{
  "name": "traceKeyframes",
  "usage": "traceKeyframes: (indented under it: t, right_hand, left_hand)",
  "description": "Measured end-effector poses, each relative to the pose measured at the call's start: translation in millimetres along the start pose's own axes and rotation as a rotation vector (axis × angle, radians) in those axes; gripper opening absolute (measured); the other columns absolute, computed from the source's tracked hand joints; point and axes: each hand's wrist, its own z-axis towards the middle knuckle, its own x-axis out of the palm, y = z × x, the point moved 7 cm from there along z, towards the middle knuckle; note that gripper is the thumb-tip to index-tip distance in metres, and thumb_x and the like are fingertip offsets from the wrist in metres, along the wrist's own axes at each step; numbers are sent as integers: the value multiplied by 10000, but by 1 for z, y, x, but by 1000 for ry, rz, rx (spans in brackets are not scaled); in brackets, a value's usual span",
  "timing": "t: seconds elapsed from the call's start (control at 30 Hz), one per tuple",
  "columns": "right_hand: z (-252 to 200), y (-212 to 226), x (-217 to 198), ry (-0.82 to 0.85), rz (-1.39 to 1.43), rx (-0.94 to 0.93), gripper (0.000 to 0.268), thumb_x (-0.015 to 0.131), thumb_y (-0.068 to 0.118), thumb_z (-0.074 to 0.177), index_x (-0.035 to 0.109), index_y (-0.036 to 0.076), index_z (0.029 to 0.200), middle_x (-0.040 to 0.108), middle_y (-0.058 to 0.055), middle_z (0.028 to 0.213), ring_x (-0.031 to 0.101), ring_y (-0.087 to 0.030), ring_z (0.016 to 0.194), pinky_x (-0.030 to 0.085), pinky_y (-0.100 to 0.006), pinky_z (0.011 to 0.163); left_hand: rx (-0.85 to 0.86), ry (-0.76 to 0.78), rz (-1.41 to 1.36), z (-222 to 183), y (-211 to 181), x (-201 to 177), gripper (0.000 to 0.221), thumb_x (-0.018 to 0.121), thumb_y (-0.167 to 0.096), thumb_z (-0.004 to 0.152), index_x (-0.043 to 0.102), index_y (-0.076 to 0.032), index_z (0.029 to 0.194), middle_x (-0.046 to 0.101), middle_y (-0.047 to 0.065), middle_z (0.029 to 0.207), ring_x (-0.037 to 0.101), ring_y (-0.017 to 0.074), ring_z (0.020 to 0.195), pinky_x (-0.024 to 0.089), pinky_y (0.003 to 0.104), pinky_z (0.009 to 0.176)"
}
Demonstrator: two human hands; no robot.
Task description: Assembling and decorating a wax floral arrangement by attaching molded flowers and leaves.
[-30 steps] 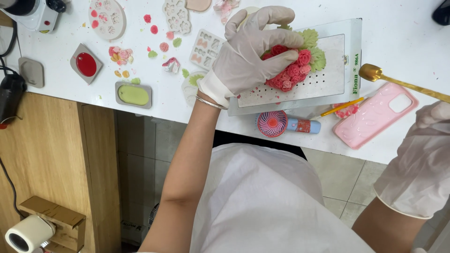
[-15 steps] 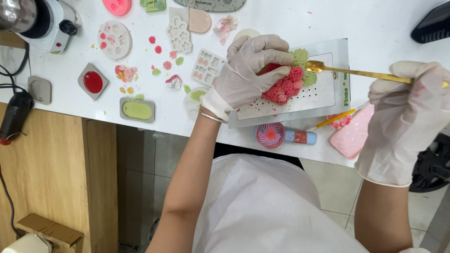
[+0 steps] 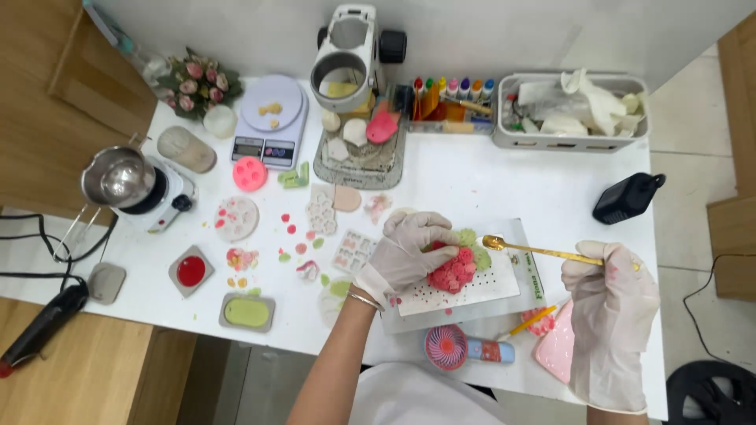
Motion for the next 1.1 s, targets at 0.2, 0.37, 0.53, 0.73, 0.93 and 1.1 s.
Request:
traceKeyframes:
  t: [0.2,0.37,0.53,0.73,0.93,1.1]
  right_hand:
    - [9,-2,-13,-65,44,-48,361,554,270,1137,649,-78,1119,670,-151,848,615,-201,736,501,-305,726]
    - [9,0,-20,-132,73,-43,356,541,260,1138,649,-78,1113,666,-157,833,606,-206,725,495,-321,722]
    - [4,-1,-20,-166,73,-59,357,539,252,1131,655,-85,1115,662,-165,829,598,-207,720,490,-322,720]
    - [0,-6,-19,-195,75,-32,381,518,270,1135,646,-88,1118,666,-169,825,595,-207,714,489,-320,712]
    - [-11,-4,-15,-236,33,5,398,523,289,1131,650,-88,1116,667,-168,822,597,-204,712,492,-317,711]
    - [-9,-10,-20,-236,3,24,390,548,284,1121,646,-94,1116,667,-170,827,601,-204,706,495,-311,707]
  left_hand:
    - [-35,58,-63,8,13,9,181,773,-342,834,793,-230,975,698,-21,1187,599,187,1163,269,404,1122]
    - [-101,162,-49,13,23,16,196,771,-354,825,804,-218,963,682,-9,1222,581,174,1192,212,419,1159]
    - [-92,234,-1,19,14,11,223,776,-387,814,800,-222,962,679,-11,1210,603,149,1186,204,424,1177]
    - [-52,219,36,20,18,15,215,780,-387,814,793,-224,953,687,-26,1197,598,155,1180,250,394,1161]
    - [-35,163,23,15,18,18,194,786,-357,819,791,-213,949,692,-38,1200,570,176,1189,297,385,1128]
    - [-16,145,2,14,23,21,196,766,-344,842,786,-209,983,689,-23,1208,612,170,1186,282,401,1134]
